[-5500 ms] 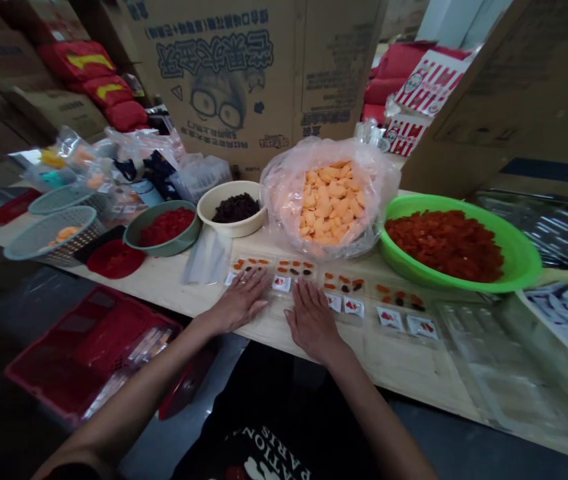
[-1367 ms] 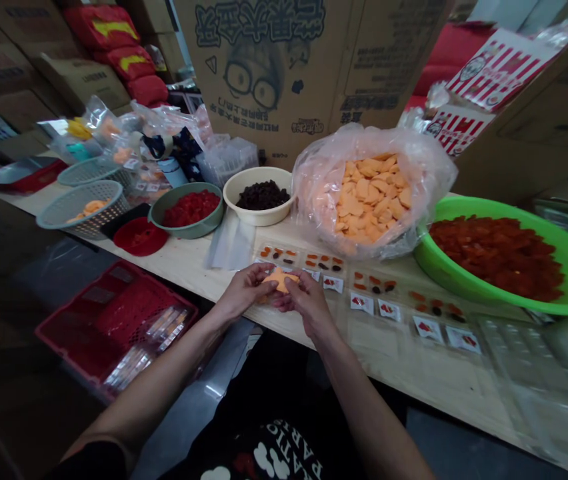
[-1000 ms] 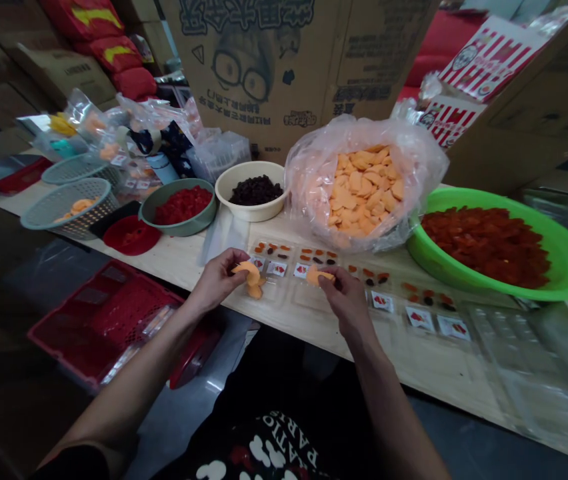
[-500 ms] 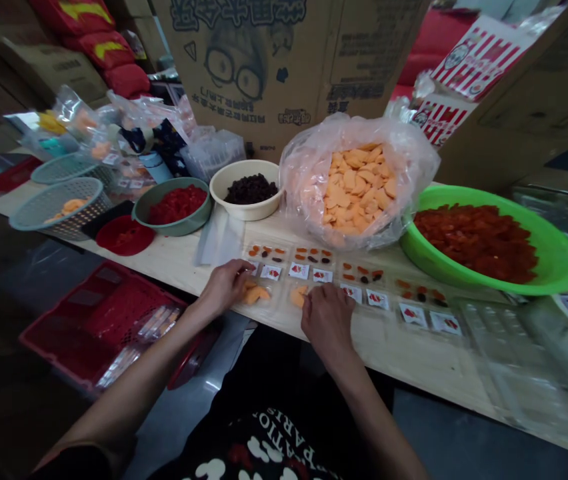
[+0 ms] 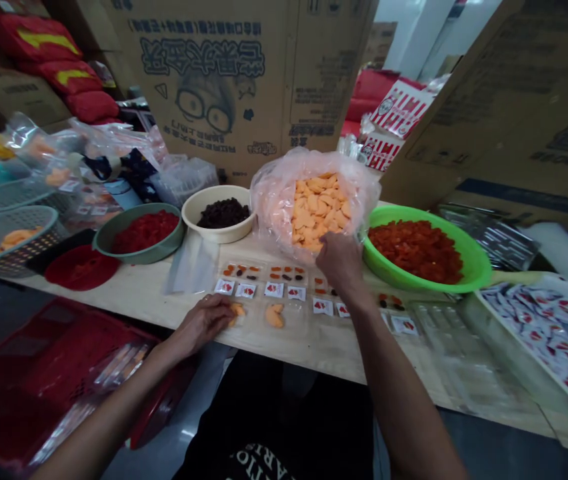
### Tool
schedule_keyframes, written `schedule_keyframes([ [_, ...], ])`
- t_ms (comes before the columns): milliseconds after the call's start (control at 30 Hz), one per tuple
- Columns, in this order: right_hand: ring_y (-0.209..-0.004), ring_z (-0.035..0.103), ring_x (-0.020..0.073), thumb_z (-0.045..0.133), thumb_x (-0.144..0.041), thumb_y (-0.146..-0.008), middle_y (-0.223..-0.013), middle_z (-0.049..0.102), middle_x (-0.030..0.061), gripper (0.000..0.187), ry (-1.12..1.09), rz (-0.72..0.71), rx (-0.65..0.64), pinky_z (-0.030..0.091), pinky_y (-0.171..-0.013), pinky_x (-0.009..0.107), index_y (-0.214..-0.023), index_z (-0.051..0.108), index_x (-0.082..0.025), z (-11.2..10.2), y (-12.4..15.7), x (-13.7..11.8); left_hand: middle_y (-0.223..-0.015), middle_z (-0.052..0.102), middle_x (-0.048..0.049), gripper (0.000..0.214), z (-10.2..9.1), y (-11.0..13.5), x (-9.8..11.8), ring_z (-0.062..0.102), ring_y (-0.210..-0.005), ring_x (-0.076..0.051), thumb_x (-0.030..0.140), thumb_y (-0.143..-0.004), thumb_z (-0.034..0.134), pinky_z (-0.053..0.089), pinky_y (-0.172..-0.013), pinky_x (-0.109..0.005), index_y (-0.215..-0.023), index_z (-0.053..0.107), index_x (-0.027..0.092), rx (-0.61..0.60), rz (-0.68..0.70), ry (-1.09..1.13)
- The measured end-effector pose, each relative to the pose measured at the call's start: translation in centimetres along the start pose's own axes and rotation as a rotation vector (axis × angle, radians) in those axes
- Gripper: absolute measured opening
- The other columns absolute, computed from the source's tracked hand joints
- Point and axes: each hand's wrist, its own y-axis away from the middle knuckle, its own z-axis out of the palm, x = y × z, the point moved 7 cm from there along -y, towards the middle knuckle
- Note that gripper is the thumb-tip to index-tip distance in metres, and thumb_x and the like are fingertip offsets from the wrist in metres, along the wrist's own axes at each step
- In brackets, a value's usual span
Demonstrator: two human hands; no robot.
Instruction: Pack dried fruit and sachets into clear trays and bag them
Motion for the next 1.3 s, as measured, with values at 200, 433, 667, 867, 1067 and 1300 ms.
schedule_keyframes([
  [200,-0.112,0.057,0.035,0.056,-0.017,-0.084,-0.126,0.061,0.0244,0.048,-0.011,-0.09,-0.058,0.043,-0.094,0.042,-0.13,0.058,-0.004,2.7,-7.9,-1.7,-0.099,0.065,-0.0082,0.016,-1.6,-1.9,-0.1,0.061,-0.095,-0.023,0.02,-0.093,0.056,0.048,-0.089,-0.036,-0.094,0.072,0.019,0.03,-0.097,-0.064],
  [433,-0.092,0.061,0.0297,0.05,-0.03,-0.092,-0.1,0.068,0.0183,0.029,-0.059,-0.049,0.037,0.044,-0.079,0.037,-0.108,0.063,-0.009,1.4,-6.1,-0.7,-0.106,0.065,-0.0074,0.019,1.4,-3.8,6.6,0.061,-0.099,-0.021,0.022,-0.098,0.052,0.049,-0.089,-0.033,-0.106,0.069,0.021,0.003,0.028,0.0],
  [667,-0.089,0.06,0.0272,0.049,-0.012,-0.088,-0.098,0.067,0.0155,0.026,0.018,-0.227,-0.202,0.042,-0.078,0.035,-0.11,0.064,-0.012,4.5,9.9,-2.4,-0.101,0.064,-0.0099,0.018,4.8,-5.4,7.9,0.061,-0.098,-0.024,0.026,-0.098,0.054,0.048,-0.095,-0.038,-0.093,0.066,0.015,-0.15,0.076,-0.139],
  [867,-0.099,0.058,0.029,0.052,-0.023,-0.094,-0.112,0.062,0.0184,0.037,-0.087,-0.335,-0.27,0.045,-0.09,0.04,-0.127,0.059,-0.008,6.4,17.0,-5.6,-0.102,0.061,-0.01,0.009,5.0,-5.8,7.1,0.058,-0.098,-0.026,0.021,-0.089,0.062,0.049,-0.091,-0.041,-0.096,0.061,0.016,-0.129,-0.028,-0.125],
  [1067,-0.092,0.062,0.0242,0.044,-0.013,-0.092,-0.106,0.065,0.0155,0.034,-0.126,-0.133,-0.174,0.046,-0.083,0.032,-0.118,0.067,-0.011,2.4,10.6,-0.4,-0.108,0.059,-0.0082,0.019,4.0,-5.4,8.2,0.058,-0.099,-0.024,0.018,-0.084,0.062,0.048,-0.089,-0.037,-0.103,0.061,0.018,-0.079,0.077,0.001],
  [1300,-0.101,0.06,0.0298,0.048,-0.008,-0.084,-0.115,0.062,0.0204,0.041,0.024,0.0,-0.038,0.046,-0.086,0.036,-0.121,0.067,-0.008,0.0,-2.8,2.7,-0.099,0.065,-0.0052,0.01,5.6,-6.6,8.7,0.062,-0.094,-0.021,0.02,-0.093,0.058,0.047,-0.086,-0.034,-0.089,0.067,0.019,-0.156,0.091,-0.113],
])
